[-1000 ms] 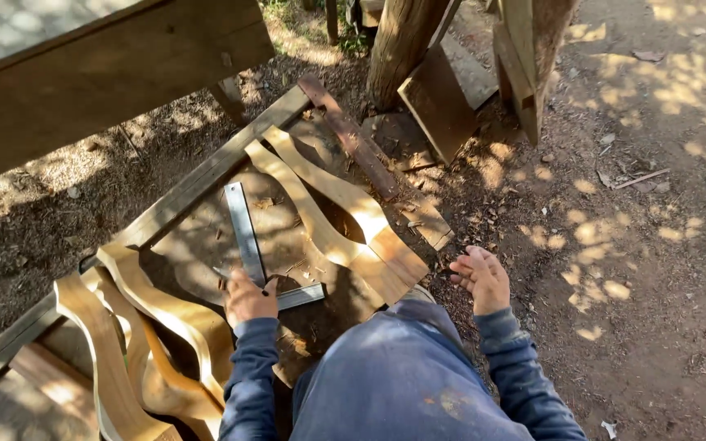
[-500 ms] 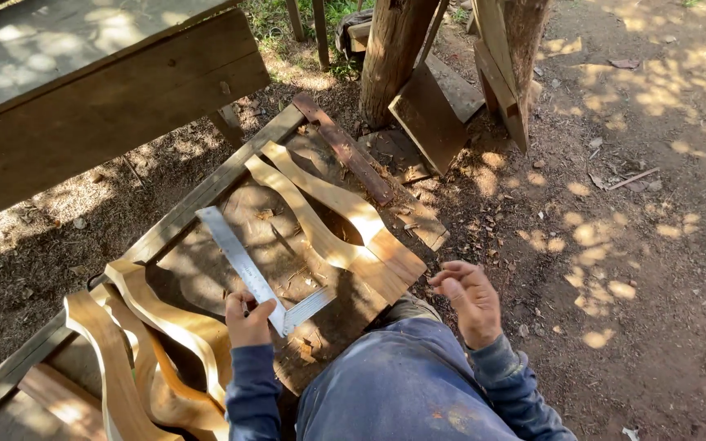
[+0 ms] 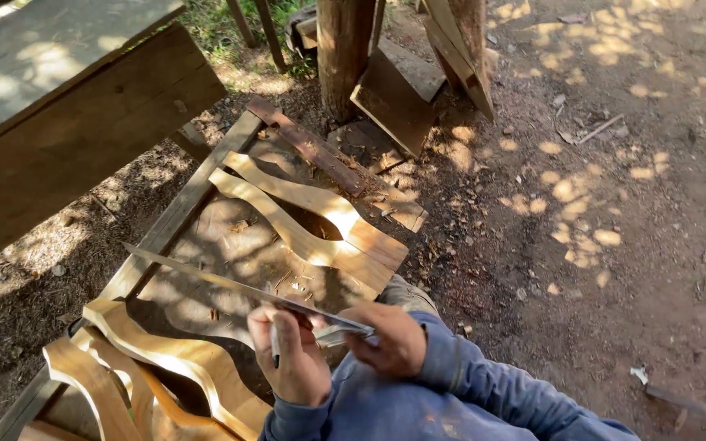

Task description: Measuring and marking wooden furniture legs with a square and pencil for precision cutting or assembly.

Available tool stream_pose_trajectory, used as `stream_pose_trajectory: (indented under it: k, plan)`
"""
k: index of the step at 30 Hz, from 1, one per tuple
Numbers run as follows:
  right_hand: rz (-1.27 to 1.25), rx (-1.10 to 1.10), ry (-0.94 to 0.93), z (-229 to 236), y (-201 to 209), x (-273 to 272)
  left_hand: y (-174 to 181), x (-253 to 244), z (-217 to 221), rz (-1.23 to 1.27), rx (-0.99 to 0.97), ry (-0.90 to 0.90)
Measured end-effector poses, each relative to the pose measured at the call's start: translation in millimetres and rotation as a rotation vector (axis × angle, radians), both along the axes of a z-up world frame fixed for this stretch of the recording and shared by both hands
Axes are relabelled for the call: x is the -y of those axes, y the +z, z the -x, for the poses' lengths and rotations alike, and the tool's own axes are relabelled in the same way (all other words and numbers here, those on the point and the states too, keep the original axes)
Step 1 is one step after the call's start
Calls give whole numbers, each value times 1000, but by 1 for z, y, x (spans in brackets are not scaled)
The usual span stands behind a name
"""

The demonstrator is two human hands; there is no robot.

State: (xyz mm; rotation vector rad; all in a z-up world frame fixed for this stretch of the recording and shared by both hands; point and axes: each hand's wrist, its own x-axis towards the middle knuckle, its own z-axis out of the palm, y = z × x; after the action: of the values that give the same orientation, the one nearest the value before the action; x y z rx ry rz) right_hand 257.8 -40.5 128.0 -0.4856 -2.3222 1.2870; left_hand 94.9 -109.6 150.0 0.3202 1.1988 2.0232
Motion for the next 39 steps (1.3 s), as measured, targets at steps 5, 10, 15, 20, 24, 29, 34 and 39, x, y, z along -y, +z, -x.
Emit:
stream_pose_trajectory:
  k: [5,10,15,20,24,29,34,39]
  plan:
    - [1033,-222,-345,-62,-10,-8,14,-38,14,108,-73,40]
    - [985,-226,-567,-113,-43,-27,-35,-60,-15,197,-128,-140]
    - [370,272,-532,-112,-18,-50,-50,-66,-48,273,-94,-368]
    - [613,394,-385,-120,-55,-43,-91,-43,-25,299,-434,-472]
    - [1333,274,-486,-112,-43,-41,-62,-42,10,426,-783,-463]
    - [1309,499,-461,-114,-77,-25,-62,-48,33,436,-1104,-576]
    - [1145,417,-391,-97,-61,-35,-82,-60,48,266,-1242,-593]
    - [1143,486,-412,-90,-61,-38,-88,-68,53,289,-1142,-663]
